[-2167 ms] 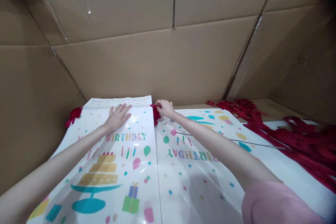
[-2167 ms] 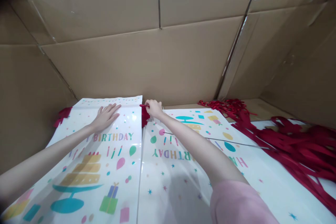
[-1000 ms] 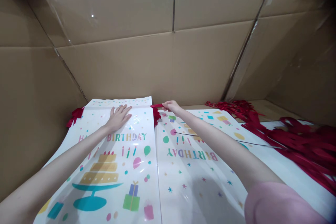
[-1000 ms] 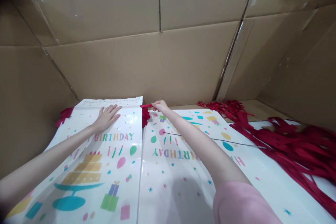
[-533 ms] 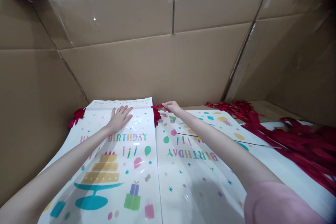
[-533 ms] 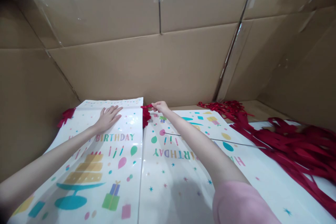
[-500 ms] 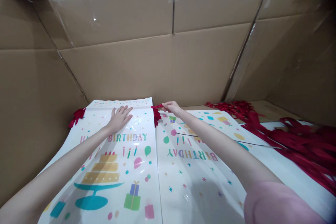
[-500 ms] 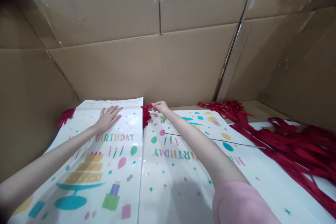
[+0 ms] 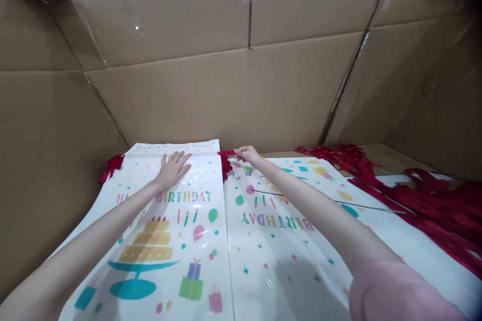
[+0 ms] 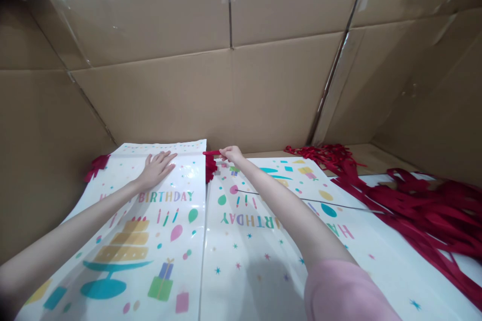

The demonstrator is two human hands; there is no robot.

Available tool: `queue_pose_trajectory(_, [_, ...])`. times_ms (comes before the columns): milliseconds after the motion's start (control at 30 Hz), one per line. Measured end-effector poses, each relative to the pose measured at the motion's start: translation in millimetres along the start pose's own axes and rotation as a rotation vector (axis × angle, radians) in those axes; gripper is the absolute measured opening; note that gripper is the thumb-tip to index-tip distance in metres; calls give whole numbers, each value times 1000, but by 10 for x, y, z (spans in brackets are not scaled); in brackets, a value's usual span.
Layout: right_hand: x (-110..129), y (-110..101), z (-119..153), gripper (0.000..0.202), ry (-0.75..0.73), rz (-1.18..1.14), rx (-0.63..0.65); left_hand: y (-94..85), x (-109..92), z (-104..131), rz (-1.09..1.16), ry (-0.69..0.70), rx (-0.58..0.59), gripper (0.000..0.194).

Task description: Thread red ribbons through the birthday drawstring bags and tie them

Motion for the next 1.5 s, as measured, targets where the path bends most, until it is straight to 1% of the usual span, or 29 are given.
queue_pose_trajectory(367, [-34, -16, -32, 23, 35, 14, -31, 32, 19, -3, -5, -6, -5, 50])
queue_pose_trajectory(533, [-6, -20, -52, 23, 57, 18, -51, 47, 28, -4, -10, -5, 4, 51])
queue_pose_trajectory(667, [43, -121, -6, 21, 54, 25, -90, 57, 33, -9, -13, 0, 28, 52])
queue_pose_trajectory(800, [66, -340, 173, 19, 38, 34, -113, 49, 46, -23, -12, 3, 77, 54])
queue_pose_trajectory(933, [97, -624, 458, 18, 13, 60, -108, 12, 54, -40, -14, 5, 133, 56])
queue_pose_trajectory(1033, [155, -874, 741, 18, -18, 91, -89, -22, 58, -42, -17, -2, 157, 56])
queue_pose_trajectory(1167, [237, -1252, 1202, 16, -81, 152, -52, -60, 62, -33, -45, -14, 177, 57])
queue_pose_trajectory(1267, [229, -1534, 1545, 12, -139, 204, -25, -100, 34, -67, -104, -36, 214, 57])
queue_pose_trajectory(1333, [169, -1695, 1749, 11, -167, 237, -7, -157, -70, -147, -151, -35, 218, 57])
queue_pose_trajectory(1367, [125, -1761, 1847, 12, -176, 249, 4, -195, -170, -212, -172, -22, 204, 57])
queue_pose_trajectory(1400, [74, -1817, 1945, 12, -180, 257, 17, -236, -312, -292, -188, 5, 181, 57])
queue_pose_trajectory(1433, [18, -1860, 2046, 13, -181, 263, 38, -279, -498, -385, -200, 45, 149, 57])
queue_pose_trajectory(1467, [-38, -1890, 2151, 13, -180, 272, 64, -316, -733, -484, -209, 99, 116, 56])
queue_pose_trajectory(1500, [-94, -1913, 2261, 13, -177, 286, 91, -344, -1018, -582, -212, 173, 86, 55])
Point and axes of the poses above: each hand's wrist, its own z-axis away from the middle knuckle, its own y-axis out of the palm, x = y × z, the point moved 6 cm from there along -z, towards the middle knuckle, and after that the axes turned 1 degree about x, right-handed, at the moved point
